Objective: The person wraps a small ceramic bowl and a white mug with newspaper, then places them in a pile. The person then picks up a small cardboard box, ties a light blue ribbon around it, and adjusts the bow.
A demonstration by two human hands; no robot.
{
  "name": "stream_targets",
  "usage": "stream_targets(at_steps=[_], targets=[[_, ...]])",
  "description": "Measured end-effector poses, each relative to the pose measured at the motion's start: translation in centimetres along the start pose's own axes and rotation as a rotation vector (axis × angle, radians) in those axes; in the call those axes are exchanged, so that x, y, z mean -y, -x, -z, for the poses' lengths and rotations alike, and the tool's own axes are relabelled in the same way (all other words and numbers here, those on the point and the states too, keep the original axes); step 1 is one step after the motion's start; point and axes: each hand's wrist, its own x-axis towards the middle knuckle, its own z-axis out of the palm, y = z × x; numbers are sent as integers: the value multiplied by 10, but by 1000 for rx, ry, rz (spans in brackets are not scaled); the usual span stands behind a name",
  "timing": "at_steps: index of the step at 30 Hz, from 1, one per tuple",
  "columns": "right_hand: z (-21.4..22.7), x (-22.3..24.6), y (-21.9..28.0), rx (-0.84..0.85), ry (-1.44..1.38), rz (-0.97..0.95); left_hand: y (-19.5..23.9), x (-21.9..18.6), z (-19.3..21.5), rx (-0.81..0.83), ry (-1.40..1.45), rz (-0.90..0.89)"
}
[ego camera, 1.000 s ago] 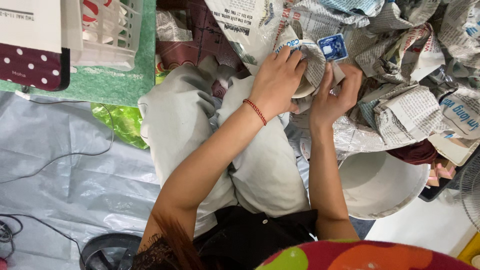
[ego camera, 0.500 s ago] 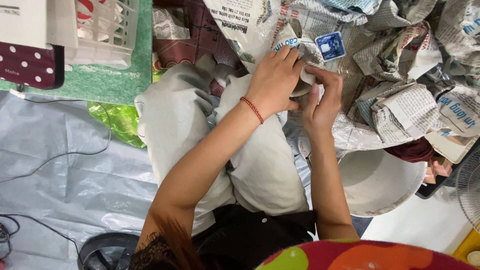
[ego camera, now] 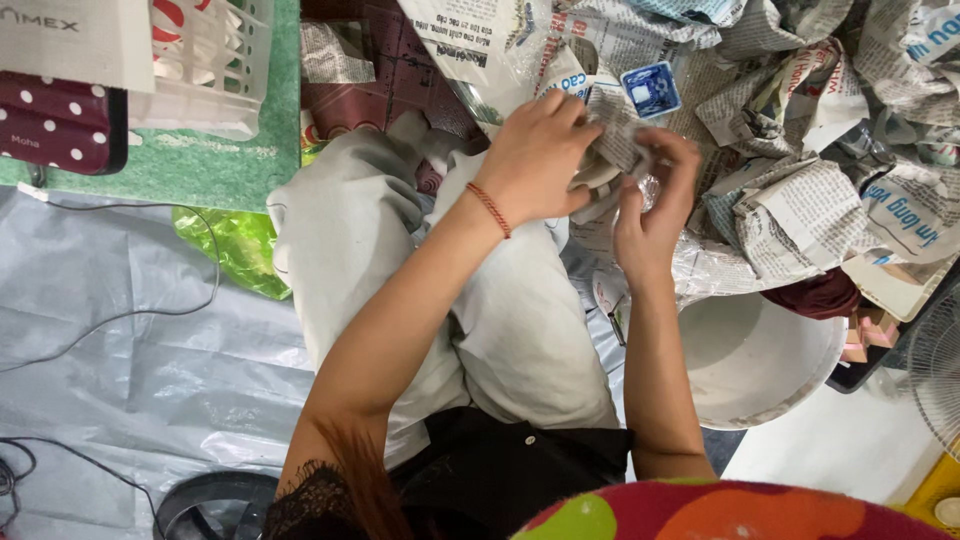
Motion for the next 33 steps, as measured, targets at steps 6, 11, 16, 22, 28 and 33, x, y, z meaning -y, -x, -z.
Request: stream_targets(at_steps=[6, 11, 16, 22, 28, 33], targets=[[-12, -26, 17, -155, -38, -238, -1, -4, -4, -24, -48, 4], [-18, -55, 33, -177, -275, -490, -1, -5, -5, -28, -61, 1], [-16, -66, 48, -175, -385, -443, -2, -9, -7, 27, -153, 4], [-13, -61, 59, -174, -337, -450, -1, -9, -11, 38, -144, 2], [-11, -49, 32, -137, -32, -506, -2, -7, -11, 53, -128, -10], [-11, -34, 16, -165, -222, -301, -1, -6, -8, 38, -122, -13]])
